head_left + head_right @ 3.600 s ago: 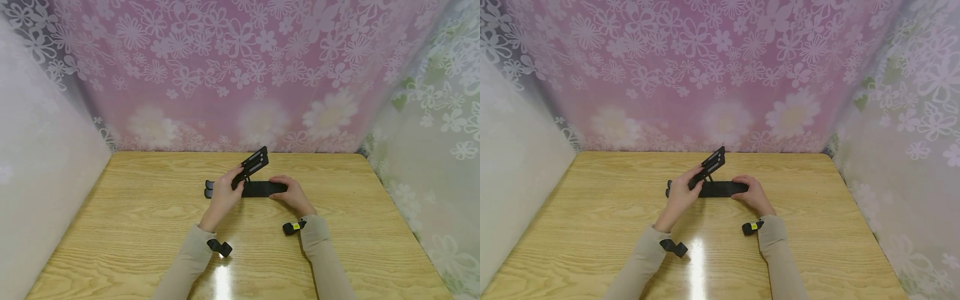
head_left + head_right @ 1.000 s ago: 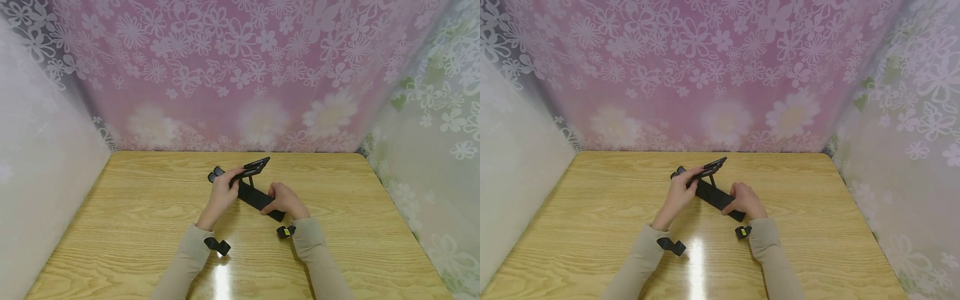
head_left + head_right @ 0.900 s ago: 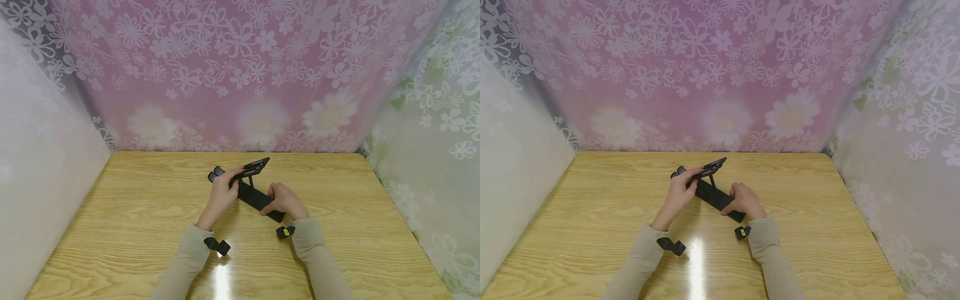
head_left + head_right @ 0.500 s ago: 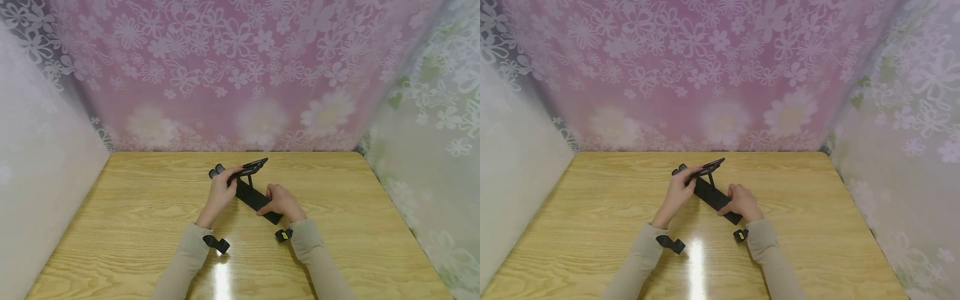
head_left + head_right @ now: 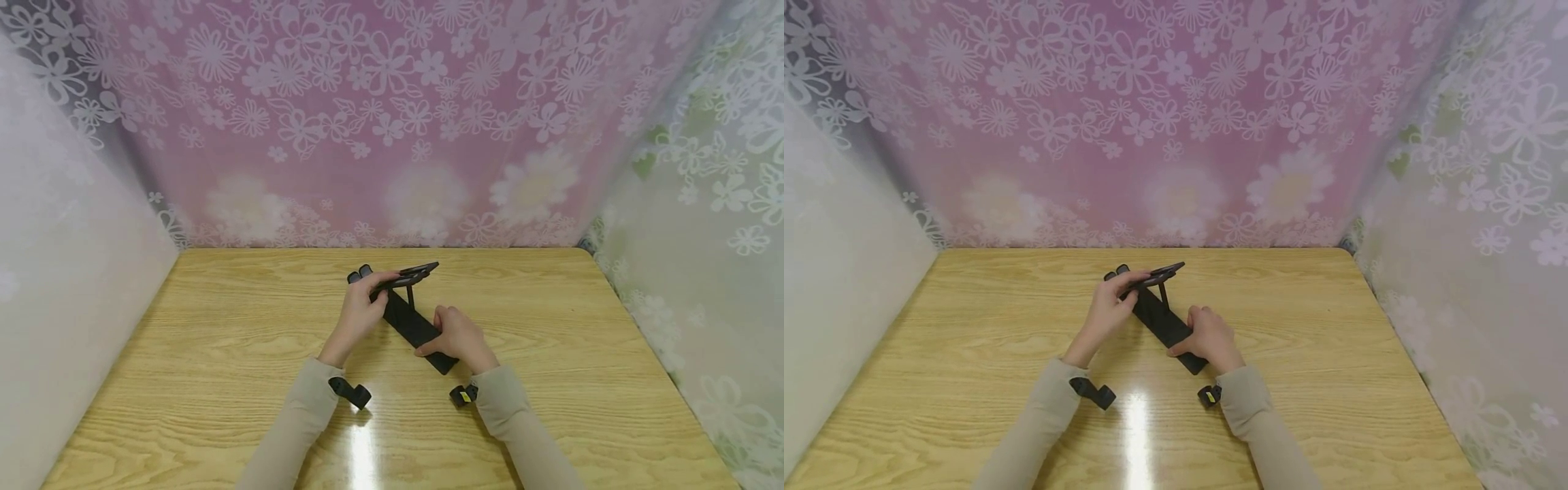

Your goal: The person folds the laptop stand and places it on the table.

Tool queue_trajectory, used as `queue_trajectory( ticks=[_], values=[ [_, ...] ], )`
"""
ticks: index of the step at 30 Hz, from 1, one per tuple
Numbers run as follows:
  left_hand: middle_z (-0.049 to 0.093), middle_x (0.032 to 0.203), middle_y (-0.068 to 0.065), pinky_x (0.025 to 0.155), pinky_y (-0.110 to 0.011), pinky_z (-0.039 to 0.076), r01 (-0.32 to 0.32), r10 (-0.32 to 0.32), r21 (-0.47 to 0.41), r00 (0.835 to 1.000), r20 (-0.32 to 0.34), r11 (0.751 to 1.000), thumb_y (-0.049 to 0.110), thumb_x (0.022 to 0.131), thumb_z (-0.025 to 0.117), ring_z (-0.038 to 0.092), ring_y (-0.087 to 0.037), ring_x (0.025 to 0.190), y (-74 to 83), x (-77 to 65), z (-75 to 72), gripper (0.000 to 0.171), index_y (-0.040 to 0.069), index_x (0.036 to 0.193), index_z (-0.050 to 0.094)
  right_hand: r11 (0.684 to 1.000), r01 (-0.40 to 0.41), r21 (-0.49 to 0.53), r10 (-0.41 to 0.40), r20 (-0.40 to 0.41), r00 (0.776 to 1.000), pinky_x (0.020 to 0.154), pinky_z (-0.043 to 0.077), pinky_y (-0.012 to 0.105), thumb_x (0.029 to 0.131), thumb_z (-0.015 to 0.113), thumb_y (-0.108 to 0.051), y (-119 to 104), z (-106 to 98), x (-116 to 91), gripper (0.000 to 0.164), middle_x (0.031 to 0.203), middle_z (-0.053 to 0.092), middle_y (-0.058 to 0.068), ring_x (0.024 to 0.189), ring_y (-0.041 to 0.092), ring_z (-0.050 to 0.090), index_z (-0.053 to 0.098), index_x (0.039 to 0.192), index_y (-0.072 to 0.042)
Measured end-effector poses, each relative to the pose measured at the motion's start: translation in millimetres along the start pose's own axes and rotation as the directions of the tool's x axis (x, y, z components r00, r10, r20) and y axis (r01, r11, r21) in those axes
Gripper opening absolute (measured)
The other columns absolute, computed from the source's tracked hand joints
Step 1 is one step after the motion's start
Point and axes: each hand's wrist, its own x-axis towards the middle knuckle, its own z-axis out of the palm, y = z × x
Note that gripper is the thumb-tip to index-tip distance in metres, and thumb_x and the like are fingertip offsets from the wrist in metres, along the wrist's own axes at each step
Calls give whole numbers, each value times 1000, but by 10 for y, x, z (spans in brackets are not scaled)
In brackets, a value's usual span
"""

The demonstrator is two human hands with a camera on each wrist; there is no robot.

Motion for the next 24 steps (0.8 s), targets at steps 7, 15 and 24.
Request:
queue_trajectory(
  ticks=[7,15,24],
  values=[
    [67,124,0,45,-26,28,19,-18,-36,1000,23,999,-9,94,52,24,-12,46,-41,36,2,42,17,122,71,1000,-21,1,21,-15,1000,54,35,32,61,94,-46,-14,40,-67,62,79,49,6,65,22,47,52,84,-7],
    [68,123,-3,62,-38,41,36,-32,-76,998,56,996,-11,94,53,66,-17,105,-91,110,6,42,15,121,72,999,-40,-7,40,-28,999,56,35,34,62,92,-50,-30,86,-110,64,79,49,6,65,22,48,50,86,-9],
    [68,122,-5,56,-28,36,54,-44,-117,996,80,992,-12,93,51,64,-20,80,-62,133,-16,43,14,120,72,1000,-16,18,17,-58,998,54,35,32,63,92,-50,-61,152,-141,62,78,49,6,63,21,46,50,85,-9]
  ],
)
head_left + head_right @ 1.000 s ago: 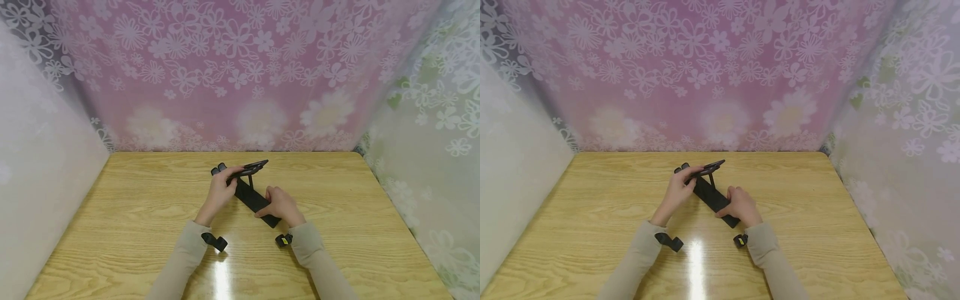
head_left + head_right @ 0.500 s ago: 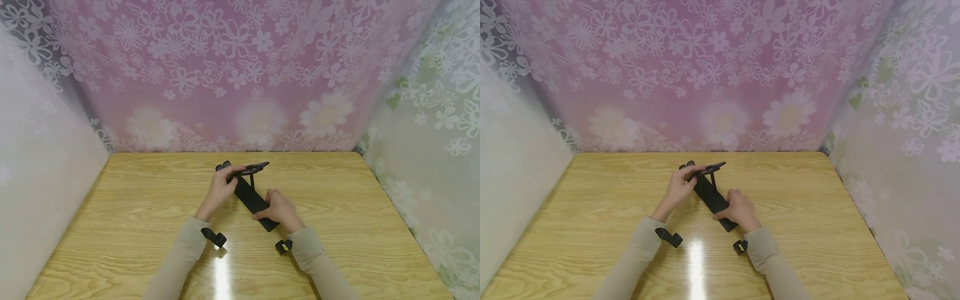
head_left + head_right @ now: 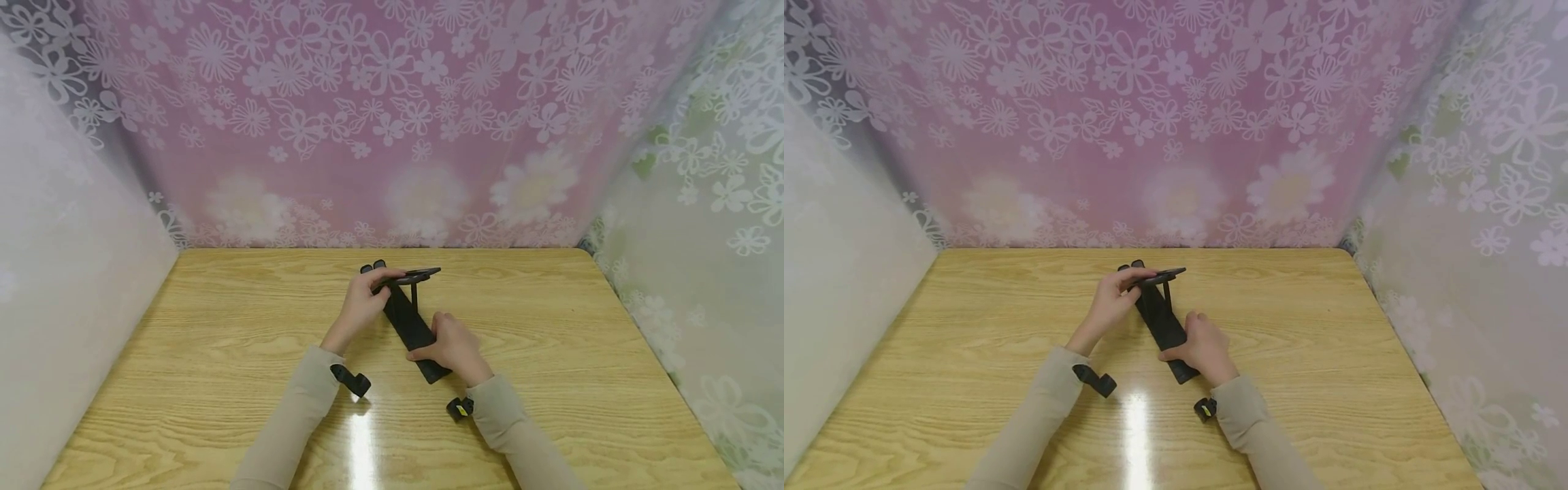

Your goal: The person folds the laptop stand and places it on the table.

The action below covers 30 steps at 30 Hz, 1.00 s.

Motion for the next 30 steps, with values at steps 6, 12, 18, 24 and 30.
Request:
queue_trajectory(
  ticks=[6,12,18,24,30],
  values=[
    [69,120,1,47,-27,25,8,-8,0,999,43,1000,-12,94,50,23,-18,50,-87,51,-3,47,21,118,73,999,21,-31,-22,-25,999,53,34,32,62,90,-54,-8,44,-24,64,76,49,5,61,21,46,51,84,-9],
    [69,122,2,55,-29,33,-8,8,0,996,90,1000,-12,95,49,58,-15,80,-121,94,-9,47,21,119,72,998,27,-49,-28,-24,999,53,35,32,63,89,-58,-20,70,-28,66,79,50,6,62,22,48,53,87,-8],
    [68,124,4,57,-31,37,2,0,-14,993,116,1000,-11,95,49,61,-19,104,-126,115,-18,46,21,119,73,998,21,-62,-23,-19,1000,56,41,33,63,87,-61,-32,103,-11,73,85,54,6,67,21,52,59,99,-4],
    [66,127,2,68,-32,42,-4,4,2,991,130,1000,-10,96,52,60,-18,113,-153,144,-36,44,20,119,73,998,7,-62,-9,-28,1000,56,44,34,63,86,-63,-79,117,-20,80,86,55,8,68,22,53,60,105,0],
    [66,126,1,62,-32,41,-10,9,5,990,144,1000,-11,96,53,63,-28,104,-190,184,-68,45,22,120,73,998,-8,-68,5,-41,999,54,44,34,63,84,-66,-118,131,-30,84,85,54,9,68,23,53,59,107,2]
  ],
)
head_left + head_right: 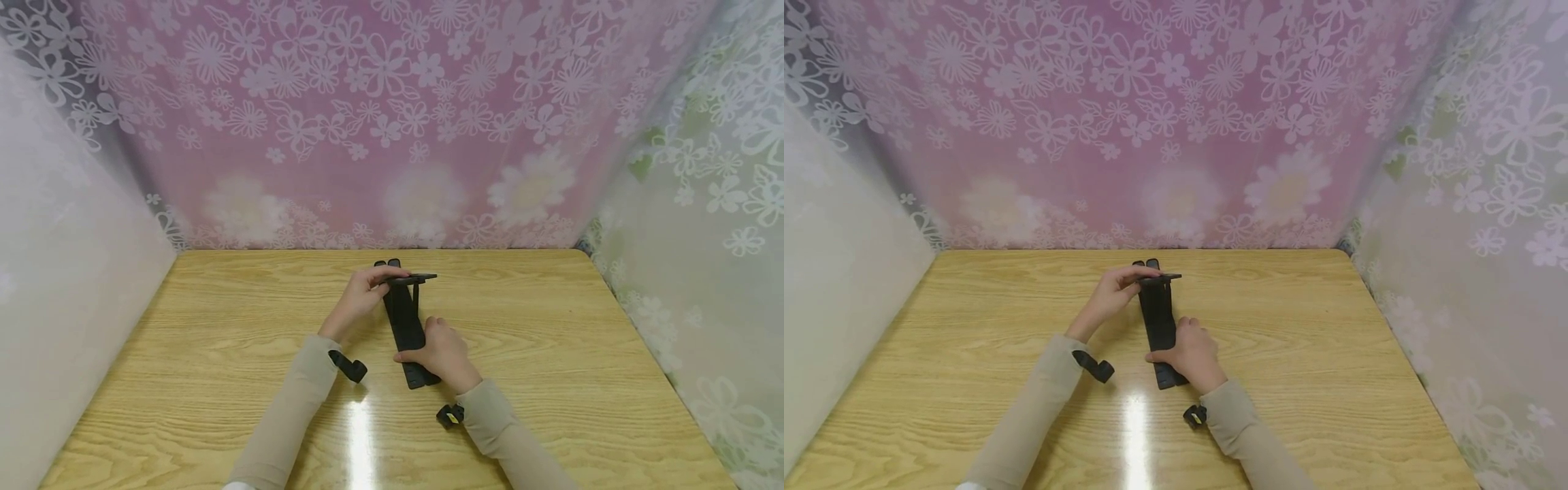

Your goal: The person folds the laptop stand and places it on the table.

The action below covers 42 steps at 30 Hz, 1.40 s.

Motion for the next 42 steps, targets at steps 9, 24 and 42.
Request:
queue_trajectory(
  ticks=[9,24,42],
  values=[
    [67,126,-1,43,-30,28,-10,12,-57,999,31,998,-12,96,51,59,-37,93,-82,46,-42,44,18,121,72,994,18,109,-17,-9,1000,52,35,30,70,88,-50,13,6,7,61,76,50,6,61,20,47,54,91,-4],
    [68,122,-10,54,-31,34,-36,38,-60,999,33,998,-17,93,50,61,-23,113,254,-32,-78,38,2,120,71,948,68,311,-43,-87,995,88,48,47,72,90,-25,-37,45,-34,81,120,49,22,105,35,50,50,132,11],
    [68,123,3,59,-37,37,-21,23,-67,999,25,998,-11,96,52,59,-17,118,-68,32,-41,45,21,120,73,934,45,355,-15,-89,996,90,42,48,68,93,-22,-57,130,-57,85,123,41,21,110,36,39,49,134,9]
  ],
)
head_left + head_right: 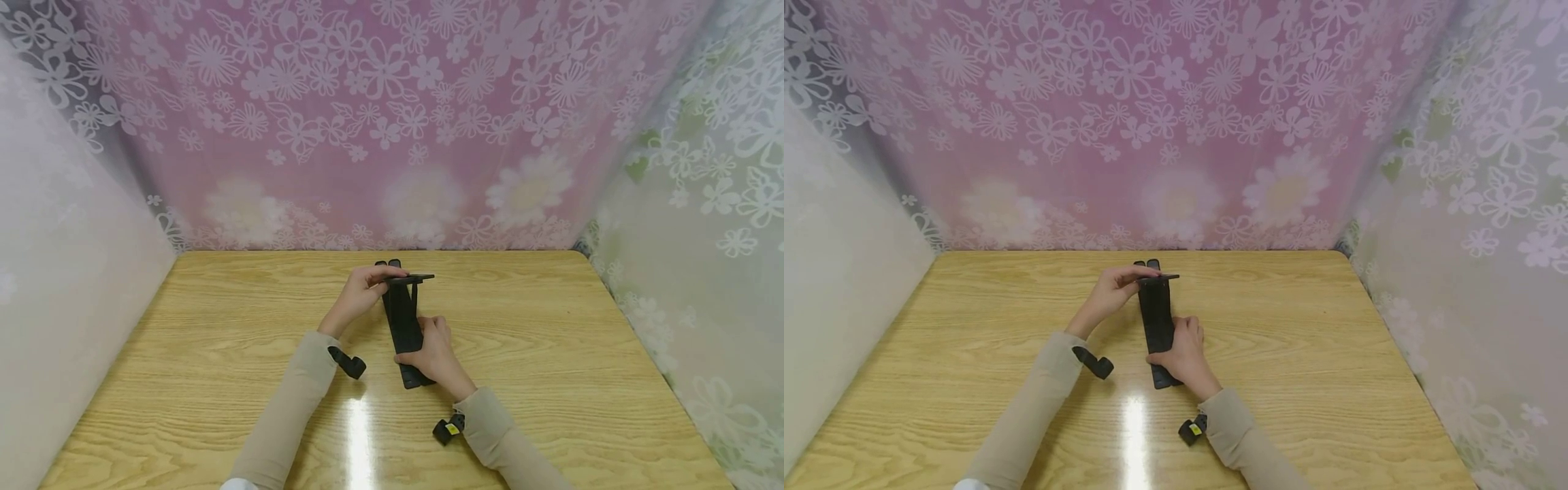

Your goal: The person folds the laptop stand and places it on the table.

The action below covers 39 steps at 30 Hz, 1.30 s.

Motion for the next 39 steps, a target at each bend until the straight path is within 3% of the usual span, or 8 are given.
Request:
queue_trajectory(
  ticks=[8,11,15,22,26,29,33,39],
  values=[
    [67,124,5,65,-35,42,-4,4,9,1000,13,1000,-11,96,52,58,-11,117,5,23,-15,47,23,120,73,1000,2,14,-2,-22,1000,90,42,47,69,92,-22,11,22,29,83,122,41,20,109,35,38,50,134,9],
    [67,125,5,56,-32,39,15,-15,5,1000,12,1000,-9,98,52,59,-11,77,4,32,-19,45,23,121,73,1000,8,18,-7,-32,999,91,41,48,70,92,-22,11,29,31,84,122,41,20,109,35,38,49,135,9],
    [66,125,5,45,-31,31,29,-29,6,1000,5,1000,-7,99,51,26,-21,46,0,53,-25,43,24,120,73,1000,23,19,-22,-52,998,92,41,48,70,92,-23,16,47,36,86,121,42,19,109,35,38,49,137,9],
    [68,123,4,56,-35,39,9,-9,0,1000,19,1000,-9,98,51,51,-19,73,-49,119,-50,43,22,119,73,998,62,19,-60,-91,994,89,40,47,71,91,-24,33,74,24,85,117,42,18,107,34,38,50,137,9],
    [68,124,4,55,-32,38,9,-9,2,1000,29,1000,-8,99,51,55,-29,85,-73,140,-74,43,22,119,73,996,84,11,-82,-102,991,87,40,45,72,91,-26,44,96,20,86,116,42,18,106,34,38,49,138,9],
    [67,124,4,53,-36,36,11,-11,2,999,37,1000,-8,99,50,45,-35,68,-77,147,-93,43,23,119,73,995,95,-1,-95,-105,990,86,39,44,73,90,-28,51,110,26,87,115,42,16,105,33,38,48,140,9],
    [68,124,4,68,-50,44,30,-29,-20,999,42,999,-10,98,49,44,-28,66,-83,160,-113,44,22,118,74,994,108,-10,-108,-105,989,84,36,41,73,90,-30,57,117,29,87,112,43,14,103,30,38,48,140,8],
    [67,125,2,85,-44,48,43,-42,-24,998,50,999,-12,97,49,61,-21,112,-73,165,-128,45,19,117,74,994,113,-7,-113,-98,989,82,34,38,73,90,-30,60,120,19,88,111,44,13,101,29,37,49,140,9]
  ],
)
